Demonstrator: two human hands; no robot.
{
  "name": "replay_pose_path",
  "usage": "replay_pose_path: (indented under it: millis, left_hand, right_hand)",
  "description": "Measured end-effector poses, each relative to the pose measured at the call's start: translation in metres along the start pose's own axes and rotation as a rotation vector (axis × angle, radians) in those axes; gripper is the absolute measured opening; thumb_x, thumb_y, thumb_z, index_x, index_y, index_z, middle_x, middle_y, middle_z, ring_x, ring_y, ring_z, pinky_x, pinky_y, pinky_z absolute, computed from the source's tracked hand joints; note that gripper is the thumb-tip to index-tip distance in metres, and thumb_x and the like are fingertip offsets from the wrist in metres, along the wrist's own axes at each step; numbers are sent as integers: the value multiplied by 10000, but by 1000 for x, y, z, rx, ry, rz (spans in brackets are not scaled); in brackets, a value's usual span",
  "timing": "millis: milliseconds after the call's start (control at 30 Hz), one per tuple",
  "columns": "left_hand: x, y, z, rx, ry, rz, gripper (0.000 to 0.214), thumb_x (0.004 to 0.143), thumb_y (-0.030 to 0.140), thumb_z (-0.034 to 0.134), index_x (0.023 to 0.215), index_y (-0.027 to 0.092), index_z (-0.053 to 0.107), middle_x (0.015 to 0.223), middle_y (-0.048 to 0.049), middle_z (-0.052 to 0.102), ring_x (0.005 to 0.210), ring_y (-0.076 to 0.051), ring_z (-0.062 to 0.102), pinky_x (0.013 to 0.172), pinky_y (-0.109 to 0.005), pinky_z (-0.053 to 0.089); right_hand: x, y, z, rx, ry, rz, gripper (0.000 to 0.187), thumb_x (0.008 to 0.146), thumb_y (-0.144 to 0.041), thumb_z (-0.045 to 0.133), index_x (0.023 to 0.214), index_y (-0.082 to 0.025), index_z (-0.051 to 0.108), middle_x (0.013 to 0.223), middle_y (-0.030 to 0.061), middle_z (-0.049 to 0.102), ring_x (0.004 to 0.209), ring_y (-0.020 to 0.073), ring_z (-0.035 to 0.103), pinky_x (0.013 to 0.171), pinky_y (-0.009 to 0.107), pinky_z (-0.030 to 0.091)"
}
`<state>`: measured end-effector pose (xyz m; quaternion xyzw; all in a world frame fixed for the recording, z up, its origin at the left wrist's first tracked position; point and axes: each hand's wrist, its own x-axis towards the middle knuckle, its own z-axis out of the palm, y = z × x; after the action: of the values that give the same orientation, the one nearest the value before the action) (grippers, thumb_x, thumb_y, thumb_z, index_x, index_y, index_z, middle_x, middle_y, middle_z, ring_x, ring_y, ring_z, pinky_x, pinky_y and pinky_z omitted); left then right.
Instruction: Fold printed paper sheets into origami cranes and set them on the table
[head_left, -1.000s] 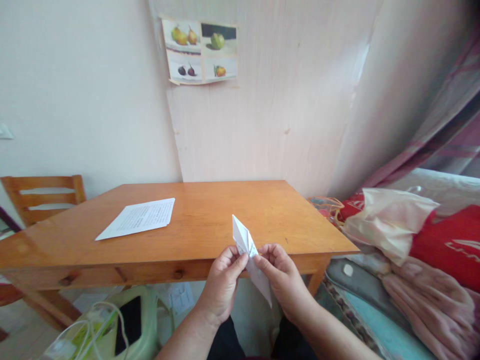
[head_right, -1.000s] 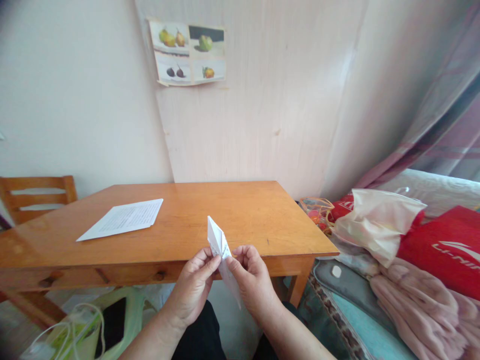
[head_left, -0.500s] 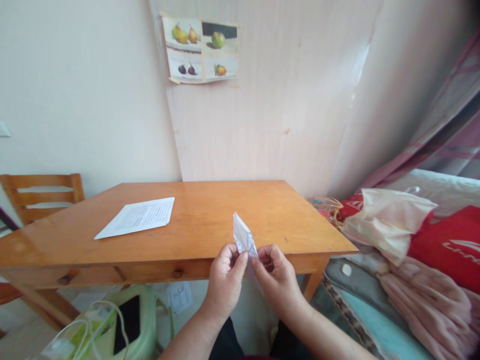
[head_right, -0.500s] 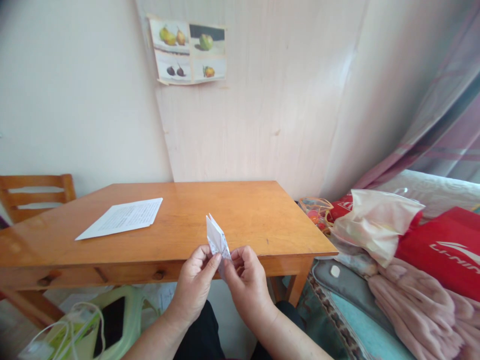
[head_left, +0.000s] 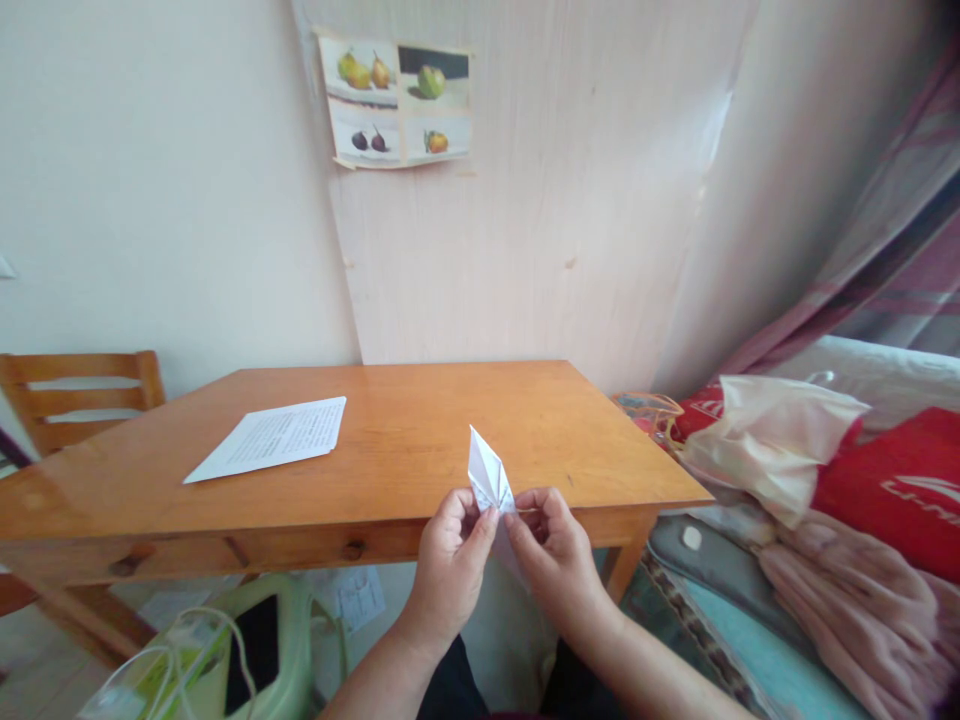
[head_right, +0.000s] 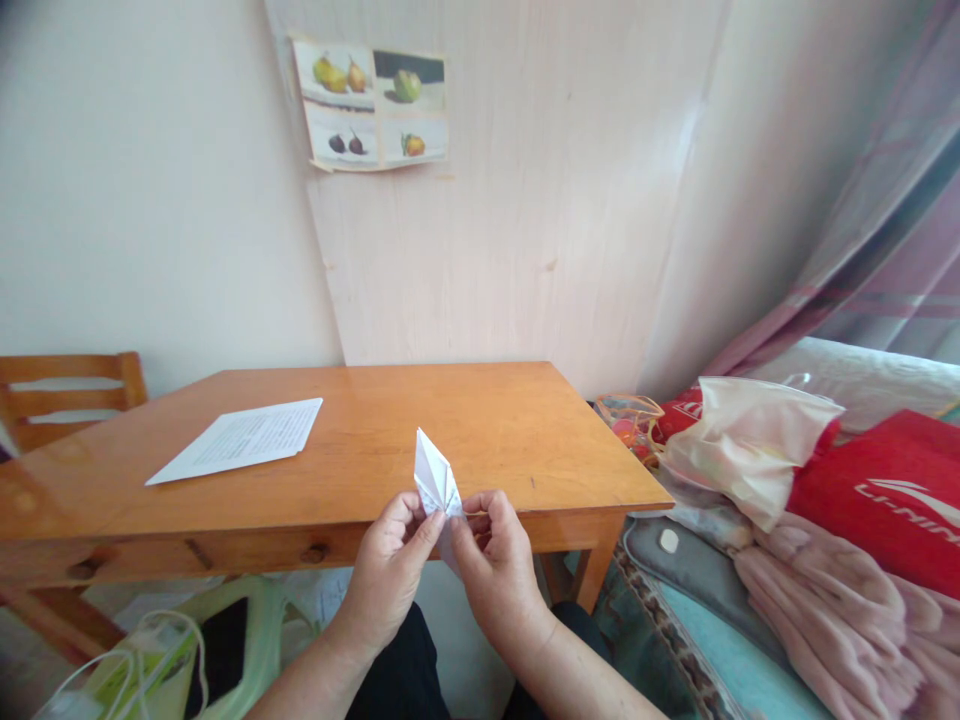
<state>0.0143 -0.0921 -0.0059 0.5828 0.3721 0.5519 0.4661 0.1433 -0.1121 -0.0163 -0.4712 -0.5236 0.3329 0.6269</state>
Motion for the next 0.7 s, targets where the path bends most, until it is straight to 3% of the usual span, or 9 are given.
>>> replay_pose_path:
  millis: [233, 400, 700]
  left_hand:
    - [2, -5, -3, -42, -9, -28, 236, 878, 385, 685, 971, 171, 656, 902, -49, 683, 832, -181, 617, 791, -288, 479]
    - [2, -9, -6, -134, -43, -61, 245, 886, 381, 680, 999, 166, 650, 924, -51, 677, 864, -182, 603, 797, -288, 475]
    - [3, -7, -6, -167, -39, -61, 241, 879, 366, 694, 1022, 175, 662, 936, -36, 695, 872, -175, 617, 816, -279, 472]
  right_hand:
    - [-2, 7, 1, 58, 2, -18, 224, 872, -403, 687, 954, -217, 592, 724, -4, 608, 605, 136, 551, 514, 223, 439]
    - [-3, 12, 2, 98, -18, -28, 273, 886, -401, 672, 1084, -228, 597, 720, -13, 601, 607, 135, 548, 528, 225, 449]
    - [0, 14, -5, -45, -47, -239, 266, 940, -289, 595, 1198, -283, 661, 1125, 73, 594, 800, 150, 620, 666, 274, 534]
